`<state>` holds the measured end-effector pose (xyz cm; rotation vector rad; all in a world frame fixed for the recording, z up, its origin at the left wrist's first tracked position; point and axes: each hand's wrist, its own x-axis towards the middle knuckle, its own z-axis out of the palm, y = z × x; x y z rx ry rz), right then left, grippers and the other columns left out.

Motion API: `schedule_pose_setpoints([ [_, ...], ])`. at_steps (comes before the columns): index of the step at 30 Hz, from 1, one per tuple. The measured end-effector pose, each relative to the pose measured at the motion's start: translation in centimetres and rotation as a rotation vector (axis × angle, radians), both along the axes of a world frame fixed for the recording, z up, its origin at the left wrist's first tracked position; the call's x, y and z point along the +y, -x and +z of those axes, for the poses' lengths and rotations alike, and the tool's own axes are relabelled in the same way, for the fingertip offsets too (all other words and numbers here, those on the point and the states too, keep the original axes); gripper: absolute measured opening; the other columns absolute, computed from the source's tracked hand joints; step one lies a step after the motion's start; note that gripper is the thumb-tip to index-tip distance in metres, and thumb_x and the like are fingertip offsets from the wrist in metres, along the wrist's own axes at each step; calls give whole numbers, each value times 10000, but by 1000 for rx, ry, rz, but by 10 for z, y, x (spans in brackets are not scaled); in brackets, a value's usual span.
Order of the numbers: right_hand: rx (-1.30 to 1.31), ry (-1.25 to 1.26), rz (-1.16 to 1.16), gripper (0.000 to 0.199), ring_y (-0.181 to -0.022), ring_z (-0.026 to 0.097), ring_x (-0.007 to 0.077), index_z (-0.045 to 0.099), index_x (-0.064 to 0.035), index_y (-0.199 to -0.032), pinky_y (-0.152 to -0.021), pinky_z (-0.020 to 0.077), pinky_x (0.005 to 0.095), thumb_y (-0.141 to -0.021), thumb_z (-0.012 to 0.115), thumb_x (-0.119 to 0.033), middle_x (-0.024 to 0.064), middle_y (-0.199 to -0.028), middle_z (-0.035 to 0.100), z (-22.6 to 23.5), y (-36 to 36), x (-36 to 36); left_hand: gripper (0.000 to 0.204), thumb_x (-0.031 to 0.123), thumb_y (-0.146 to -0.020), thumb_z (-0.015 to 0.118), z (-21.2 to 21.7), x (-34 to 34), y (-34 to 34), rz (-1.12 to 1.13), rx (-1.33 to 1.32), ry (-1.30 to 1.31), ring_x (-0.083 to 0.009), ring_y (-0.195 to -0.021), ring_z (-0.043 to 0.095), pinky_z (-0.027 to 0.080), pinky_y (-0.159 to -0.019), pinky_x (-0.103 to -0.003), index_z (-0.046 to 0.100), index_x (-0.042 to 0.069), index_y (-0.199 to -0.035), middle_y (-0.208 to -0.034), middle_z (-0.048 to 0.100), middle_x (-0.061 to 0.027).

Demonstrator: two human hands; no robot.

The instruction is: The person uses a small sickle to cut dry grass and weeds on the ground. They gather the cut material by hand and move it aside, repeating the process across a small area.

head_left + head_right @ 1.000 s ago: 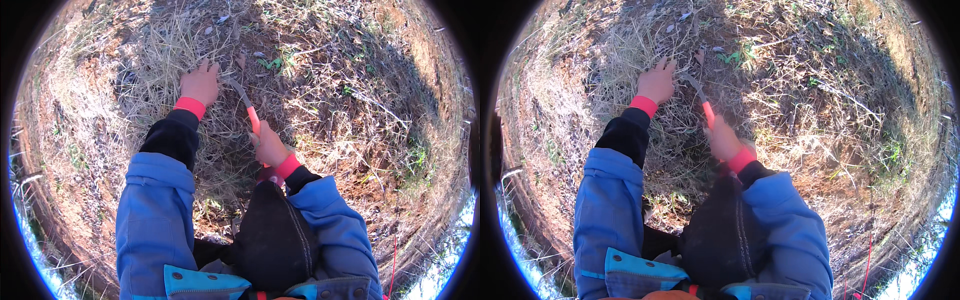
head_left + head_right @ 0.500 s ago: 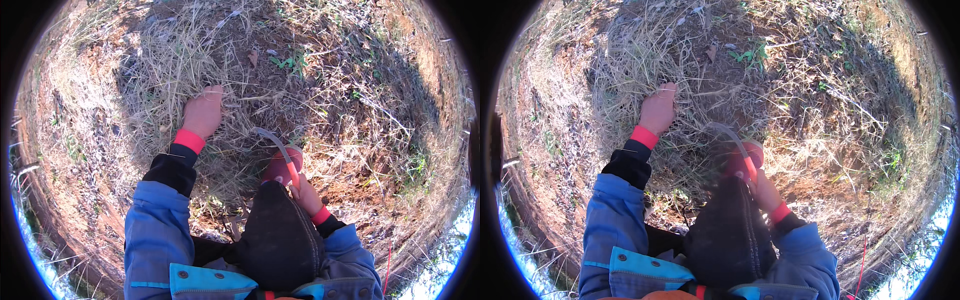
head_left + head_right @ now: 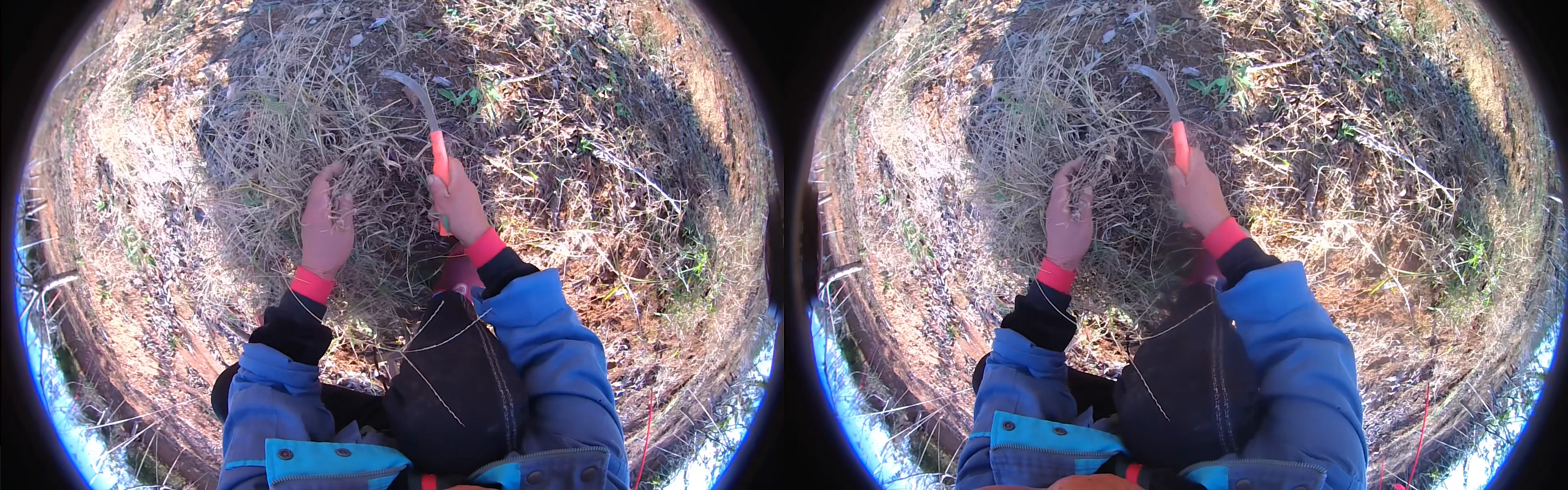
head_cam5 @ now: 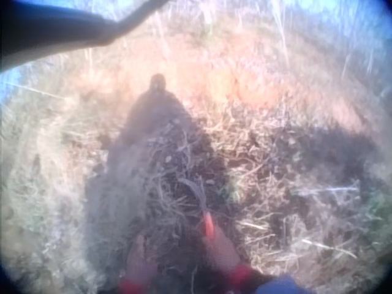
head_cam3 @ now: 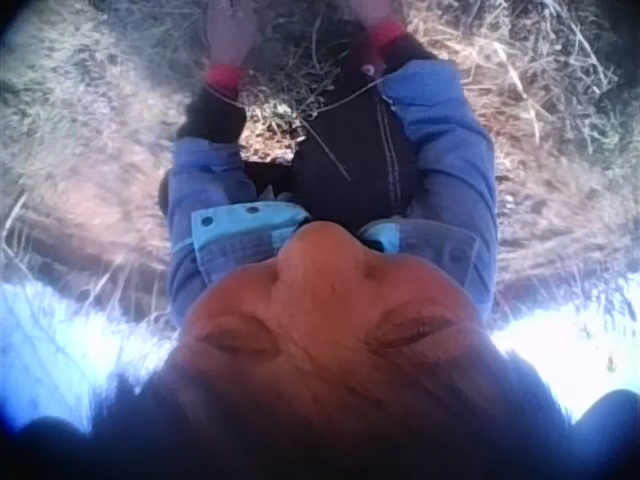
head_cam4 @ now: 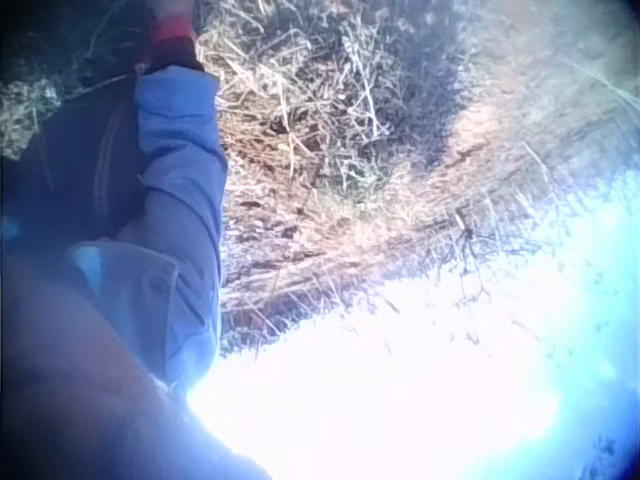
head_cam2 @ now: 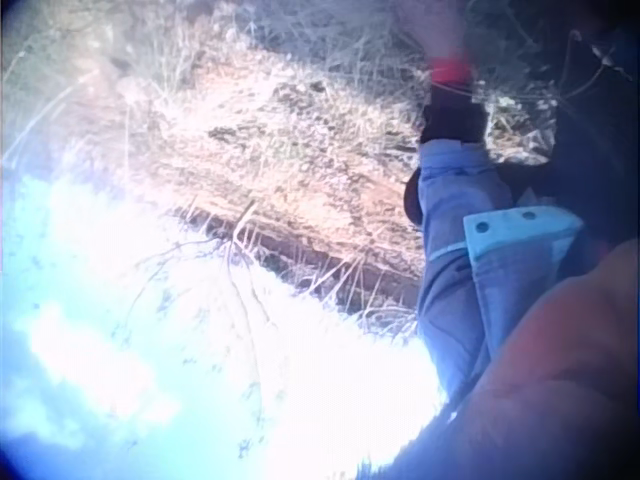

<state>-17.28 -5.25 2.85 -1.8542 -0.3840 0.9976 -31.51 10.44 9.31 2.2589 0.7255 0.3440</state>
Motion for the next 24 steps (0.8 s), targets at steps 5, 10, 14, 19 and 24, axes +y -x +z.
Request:
schedule_pose_setpoints([
  [5, -226, 106, 312, 343, -709, 604, 438, 384, -24, -1207, -627, 476, 488, -916, 509, -156, 231, -791, 613, 20, 38, -2, 525, -7, -851, 501, 18, 31, -50, -289, 72, -444, -297, -1278, 445, 366, -1051, -435, 433, 85, -1363, -1378, 470, -124],
  [10, -328, -11, 303, 331, -566, 620, 360, 396, -55, -1214, -478, 457, 439, -920, 515, -150, 211, -728, 614, 39, 35, -53, 567, 183, -829, 568, -6, 68, -100, -480, 742, -589, -286, -1263, 458, 375, -1028, -490, 420, 141, -1374, -1391, 466, -83],
  [14, 185, -22, 113, 286, -460, 560, 146, 423, -63, -1214, -388, 428, 277, -952, 500, -148, 57, -673, 555, 32, 34, -58, 577, 317, -782, 647, -12, 78, -81, -355, 912, -487, -291, -1181, 509, 433, -961, -475, 483, 132, -1304, -1312, 518, -86],
  [19, 169, 55, -20, 264, -441, 522, 101, 438, -54, -1203, -384, 427, 246, -969, 492, -163, 28, -676, 515, 24, 21, -38, 343, 345, -794, 628, -12, 73, -65, -391, 893, -547, -252, -1010, 588, 493, -815, -428, 611, 123, -1055, -1013, 641, -62],
  [24, 140, -69, 56, 247, -446, 537, 134, 437, -30, -1154, -416, 440, 279, -961, 506, -169, 49, -670, 522, 3, -2, 5, 280, 333, -798, 617, -14, 61, -58, -355, 731, -562, -255, -858, 623, 503, -722, -422, 627, 139, -1000, -808, 654, -59],
])
